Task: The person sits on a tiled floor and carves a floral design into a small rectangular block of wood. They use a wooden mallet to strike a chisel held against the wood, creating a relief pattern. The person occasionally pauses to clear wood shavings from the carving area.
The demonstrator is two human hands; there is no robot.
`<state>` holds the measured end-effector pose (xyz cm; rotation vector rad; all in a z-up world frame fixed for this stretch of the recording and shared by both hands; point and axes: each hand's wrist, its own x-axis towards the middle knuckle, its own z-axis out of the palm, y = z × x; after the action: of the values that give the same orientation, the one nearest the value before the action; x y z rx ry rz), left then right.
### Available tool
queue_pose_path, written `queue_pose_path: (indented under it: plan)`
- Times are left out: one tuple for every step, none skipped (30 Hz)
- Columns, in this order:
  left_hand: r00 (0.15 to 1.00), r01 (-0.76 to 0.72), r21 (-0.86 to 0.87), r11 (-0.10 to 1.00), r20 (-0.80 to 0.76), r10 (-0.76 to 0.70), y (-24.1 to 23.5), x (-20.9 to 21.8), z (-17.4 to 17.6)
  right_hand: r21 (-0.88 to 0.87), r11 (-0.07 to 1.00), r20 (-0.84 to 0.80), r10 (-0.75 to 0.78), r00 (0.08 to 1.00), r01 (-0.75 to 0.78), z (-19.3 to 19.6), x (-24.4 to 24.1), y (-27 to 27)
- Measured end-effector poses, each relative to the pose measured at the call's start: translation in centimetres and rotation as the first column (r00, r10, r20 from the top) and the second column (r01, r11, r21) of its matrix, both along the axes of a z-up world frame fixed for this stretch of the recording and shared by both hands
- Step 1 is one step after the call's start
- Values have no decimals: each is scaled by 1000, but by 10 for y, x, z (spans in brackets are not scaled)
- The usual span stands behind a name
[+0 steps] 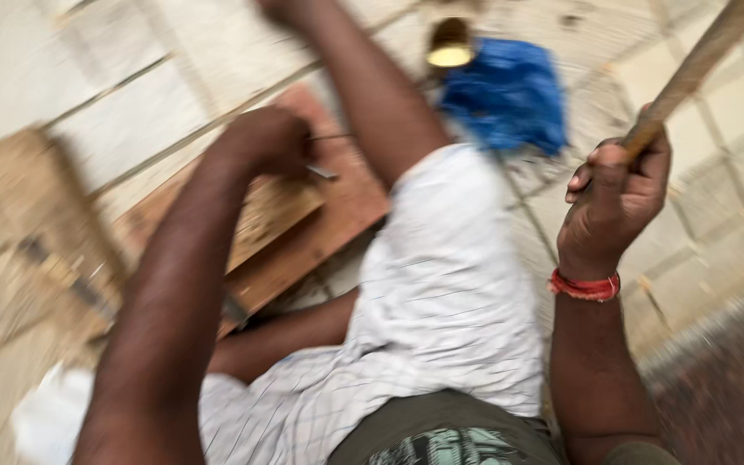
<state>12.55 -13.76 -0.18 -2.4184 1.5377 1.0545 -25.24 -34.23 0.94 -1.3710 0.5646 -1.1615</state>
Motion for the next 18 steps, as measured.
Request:
queue_pose_path:
  plan:
    - [1000, 7, 21, 1000, 1, -7, -5, -2, 4, -25, 997, -139, -81, 987, 78, -6, -19, -10]
    - [1000, 17, 43, 999, 2, -17, -10, -3, 8, -55, 987, -272, -162, 949, 153, -16, -37, -16]
    - [1000, 22, 51, 998, 10, -22, -16, -3, 11, -89, 972, -392, -234, 889, 217, -28, -52, -22]
    - [1000, 25, 54, 998, 18, -26, -22, -4, 12, -160, 959, -533, -284, 797, 234, -41, -68, -22]
    - [999, 14, 72, 997, 27, -16, -19, -4, 15, -218, 948, -657, -317, 684, 231, -57, -81, -18]
    - [999, 4, 87, 996, 41, -7, -16, -4, 16, -361, 915, -694, -393, 604, 180, -74, -92, -11]
    - [998, -12, 113, 994, 58, 5, -10, -4, 18, -480, 870, -719, -464, 518, 113, -93, -102, 1]
    - [997, -29, 140, 990, 70, 20, -2, -4, 21, -261, 938, -838, -337, 429, 228, -110, -110, 13]
    - [996, -27, 150, 988, 83, 15, -4, -4, 20, -30, 937, -916, -165, 366, 349, -125, -117, 25]
    - [995, -27, 165, 986, 96, 11, -5, -4, 20, -82, 936, -898, -218, 383, 342, -136, -125, 36]
    - [994, -35, 180, 983, 109, 16, -3, -3, 21, -129, 936, -876, -262, 405, 326, -145, -126, 47]
    - [993, -42, 191, 981, 120, 19, 0, -4, 21, -177, 933, -852, -304, 427, 313, -152, -126, 54]
    - [991, -48, 191, 980, 133, 22, 1, -4, 22, -203, 933, -855, -317, 410, 298, -155, -123, 57]
    - [990, -64, 198, 978, 138, 37, 4, -4, 24, -229, 932, -858, -330, 393, 282, -155, -119, 58]
    - [985, -76, 143, 987, 164, 52, 5, -4, 25, -257, 929, -860, -346, 374, 267, -152, -116, 57]
    - [980, -85, 86, 993, 189, 68, 6, -3, 26, -336, 916, -854, -395, 339, 219, -146, -111, 55]
    - [974, -95, 28, 995, 211, 87, 9, 0, 28, -413, 896, -842, -444, 305, 164, -138, -105, 49]
    - [966, -145, -16, 989, 215, 145, 14, 4, 31, -485, 868, -825, -494, 273, 106, -128, -97, 44]
